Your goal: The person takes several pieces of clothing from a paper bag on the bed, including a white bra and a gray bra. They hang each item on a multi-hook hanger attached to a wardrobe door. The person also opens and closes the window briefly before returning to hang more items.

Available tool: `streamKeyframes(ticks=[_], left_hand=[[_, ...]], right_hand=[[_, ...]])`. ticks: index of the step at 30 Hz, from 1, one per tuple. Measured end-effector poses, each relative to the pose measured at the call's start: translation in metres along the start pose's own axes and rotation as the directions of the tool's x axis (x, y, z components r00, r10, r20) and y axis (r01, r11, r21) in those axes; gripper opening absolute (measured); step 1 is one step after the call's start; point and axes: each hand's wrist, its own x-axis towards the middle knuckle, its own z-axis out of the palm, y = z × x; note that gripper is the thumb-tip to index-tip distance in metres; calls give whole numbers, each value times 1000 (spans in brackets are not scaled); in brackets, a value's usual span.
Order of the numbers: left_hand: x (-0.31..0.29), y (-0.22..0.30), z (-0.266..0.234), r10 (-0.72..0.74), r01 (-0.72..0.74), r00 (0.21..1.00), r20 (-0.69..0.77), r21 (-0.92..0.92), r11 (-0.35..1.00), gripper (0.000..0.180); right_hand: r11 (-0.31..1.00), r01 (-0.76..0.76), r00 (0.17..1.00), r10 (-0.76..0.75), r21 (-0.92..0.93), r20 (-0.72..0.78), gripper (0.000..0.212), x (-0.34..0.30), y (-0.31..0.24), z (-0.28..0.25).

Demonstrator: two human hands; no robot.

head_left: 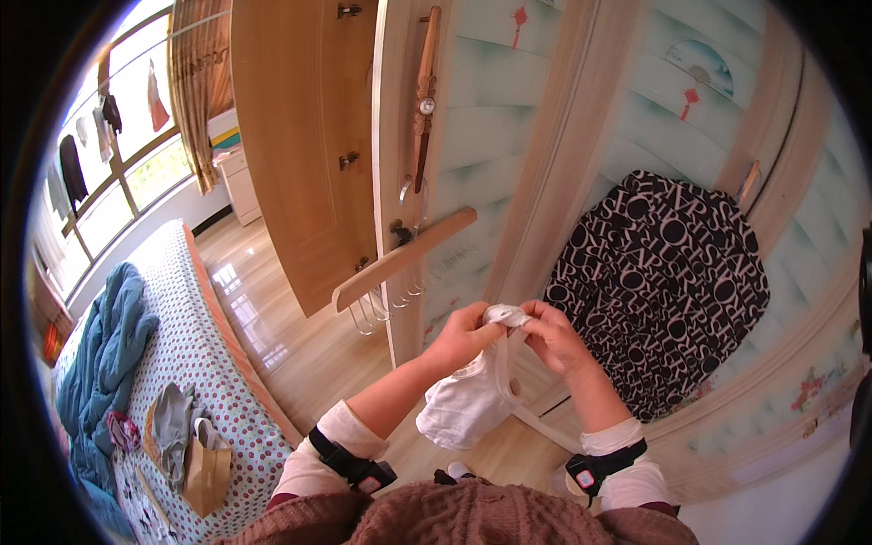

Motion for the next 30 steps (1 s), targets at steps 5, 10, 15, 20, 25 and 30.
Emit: streamKeyframes(ticks=[5,10,15,20,25,30], left_hand=[[22,-18,-1,75,-135,964,-253,-228,964,17],[49,-42,-8,-33,-105,919,-394,-324,940,19],[83,-61,-5,-92,-176,877,-471,-493,852,32],[99,-61,-2,-68,-259,852,-520,-531,807,51],[106,-60,-5,-20,-338,817,-576,-507,793,55],[112,-70,-13,59,-412,791,-609,-460,786,44]], right_hand=[[973,-20,995,-4,228,102,21,49,1,-14],[995,-79,962,59,65,268,28,93,-3,-31],[969,-99,950,159,-225,267,29,136,-14,-49],[966,-76,941,152,-249,302,26,168,-18,-56],[989,-60,932,104,-136,348,24,188,-11,-51],[993,-80,944,103,-88,313,23,200,-2,-47]])
